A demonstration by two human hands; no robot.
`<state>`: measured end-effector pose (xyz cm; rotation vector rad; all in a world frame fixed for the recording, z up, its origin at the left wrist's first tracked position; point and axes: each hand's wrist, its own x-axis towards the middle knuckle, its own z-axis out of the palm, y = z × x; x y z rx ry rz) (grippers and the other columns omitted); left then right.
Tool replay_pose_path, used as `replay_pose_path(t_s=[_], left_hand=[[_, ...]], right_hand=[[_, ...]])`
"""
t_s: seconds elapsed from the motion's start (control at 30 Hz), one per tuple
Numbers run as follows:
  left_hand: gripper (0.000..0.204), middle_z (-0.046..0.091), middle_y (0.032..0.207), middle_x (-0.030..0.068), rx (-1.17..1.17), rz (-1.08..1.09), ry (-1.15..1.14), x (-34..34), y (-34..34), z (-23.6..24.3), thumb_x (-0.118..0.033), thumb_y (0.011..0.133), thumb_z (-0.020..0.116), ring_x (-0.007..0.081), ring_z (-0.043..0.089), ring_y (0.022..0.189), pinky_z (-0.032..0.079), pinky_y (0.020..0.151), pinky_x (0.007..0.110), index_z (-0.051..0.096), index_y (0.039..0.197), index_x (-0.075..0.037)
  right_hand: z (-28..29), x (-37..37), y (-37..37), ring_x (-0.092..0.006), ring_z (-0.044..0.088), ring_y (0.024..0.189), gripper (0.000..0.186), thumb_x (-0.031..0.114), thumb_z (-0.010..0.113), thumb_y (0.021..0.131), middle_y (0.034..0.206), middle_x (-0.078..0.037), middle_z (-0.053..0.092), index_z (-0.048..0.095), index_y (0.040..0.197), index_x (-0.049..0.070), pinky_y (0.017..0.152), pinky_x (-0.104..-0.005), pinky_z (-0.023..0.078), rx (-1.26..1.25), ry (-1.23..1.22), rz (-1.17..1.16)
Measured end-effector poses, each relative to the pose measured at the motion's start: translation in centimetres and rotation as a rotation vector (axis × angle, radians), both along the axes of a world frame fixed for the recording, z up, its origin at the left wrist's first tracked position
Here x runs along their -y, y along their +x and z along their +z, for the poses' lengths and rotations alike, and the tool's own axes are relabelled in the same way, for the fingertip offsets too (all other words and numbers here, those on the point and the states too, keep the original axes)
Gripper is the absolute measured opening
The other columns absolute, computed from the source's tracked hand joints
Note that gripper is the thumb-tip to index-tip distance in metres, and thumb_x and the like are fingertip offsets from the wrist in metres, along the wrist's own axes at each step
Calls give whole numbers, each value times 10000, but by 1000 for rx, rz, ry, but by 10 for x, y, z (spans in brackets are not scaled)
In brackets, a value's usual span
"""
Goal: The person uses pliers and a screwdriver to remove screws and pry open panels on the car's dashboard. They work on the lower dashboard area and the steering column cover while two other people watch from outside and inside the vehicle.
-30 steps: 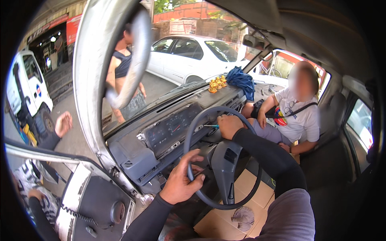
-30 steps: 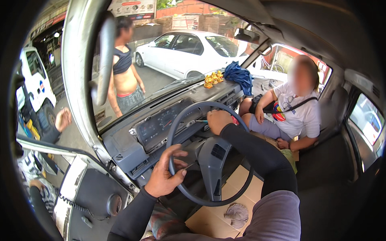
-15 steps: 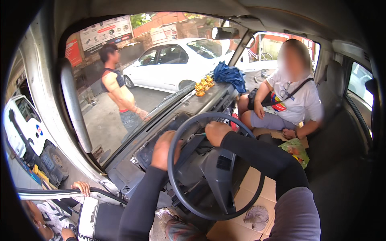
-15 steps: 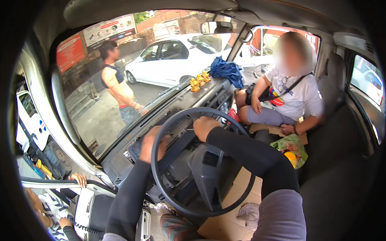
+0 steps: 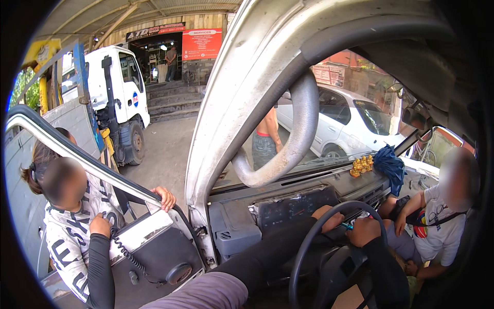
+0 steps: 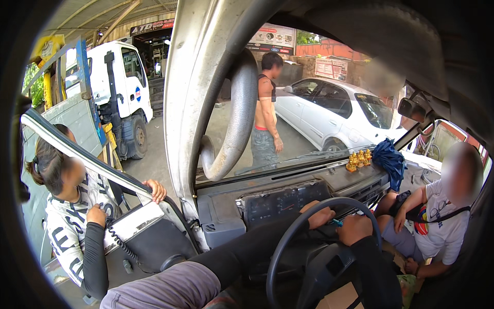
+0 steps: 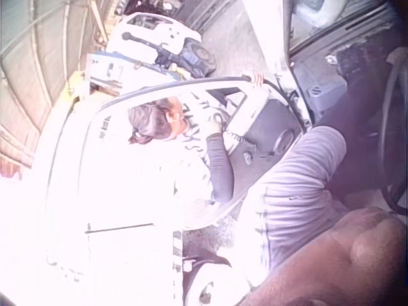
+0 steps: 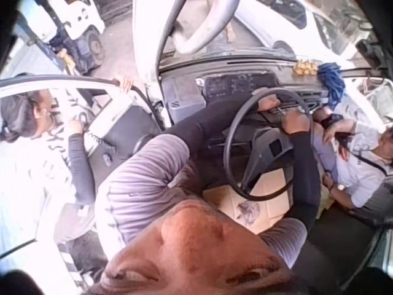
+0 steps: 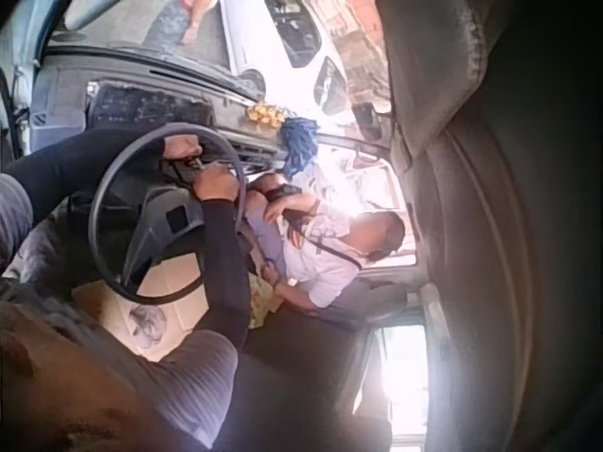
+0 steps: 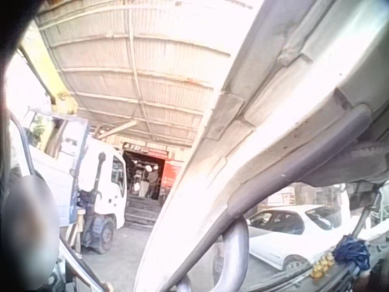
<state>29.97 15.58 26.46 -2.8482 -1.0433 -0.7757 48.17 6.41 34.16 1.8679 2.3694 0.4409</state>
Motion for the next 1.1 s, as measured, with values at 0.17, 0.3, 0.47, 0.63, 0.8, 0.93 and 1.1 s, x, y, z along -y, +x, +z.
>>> replay_pose_path(t_s=[0.17,0.3,0.47,0.63,0.8,0.93,1.1], left_hand=[[306,734,897,241,179,103,-218,10,0,9,-272,991,575,437,739,854,597,807,532,763,933,-38],[322,738,927,255,176,37,-191,2,3,-1,-278,1010,580,438,740,905,590,856,541,779,959,-31],[287,748,909,227,97,38,-15,-21,0,-19,-270,948,627,427,747,943,595,876,528,784,938,-29],[278,746,922,215,-96,-91,138,-4,-2,9,-274,898,645,401,734,959,608,889,493,801,949,-48],[262,721,843,188,63,-34,145,-19,0,-15,-273,882,640,359,718,947,587,886,490,782,915,-55],[229,704,859,176,-93,-25,190,-15,1,-2,-249,912,612,345,702,900,557,959,476,770,917,-84],[219,692,858,177,-67,12,205,-12,6,-10,-244,920,604,352,686,874,486,1109,487,757,878,-92]], right_hand=[[-11,-5,24,-403,777,889,307,324,740,895,925,-239,780,792,880,22,853,-485,618,-146,13,21],[-35,-10,26,-413,768,875,297,319,758,886,884,-221,767,776,882,23,856,-502,617,-185,345,198],[-13,4,8,-407,764,942,312,324,813,863,923,-220,770,775,915,19,875,-500,608,-252,248,132],[-7,9,25,-390,764,992,319,314,848,846,986,-219,778,782,949,20,898,-494,603,-243,22,14],[-23,-2,29,-413,768,932,367,369,826,859,939,-233,778,777,898,7,858,-520,607,-282,224,170],[-17,6,26,-432,757,913,276,261,812,823,934,-255,763,780,893,-3,853,-539,600,-304,79,51],[-26,-2,28,-421,763,957,292,283,759,878,937,-261,765,759,926,-5,874,-510,602,-297,154,147]])
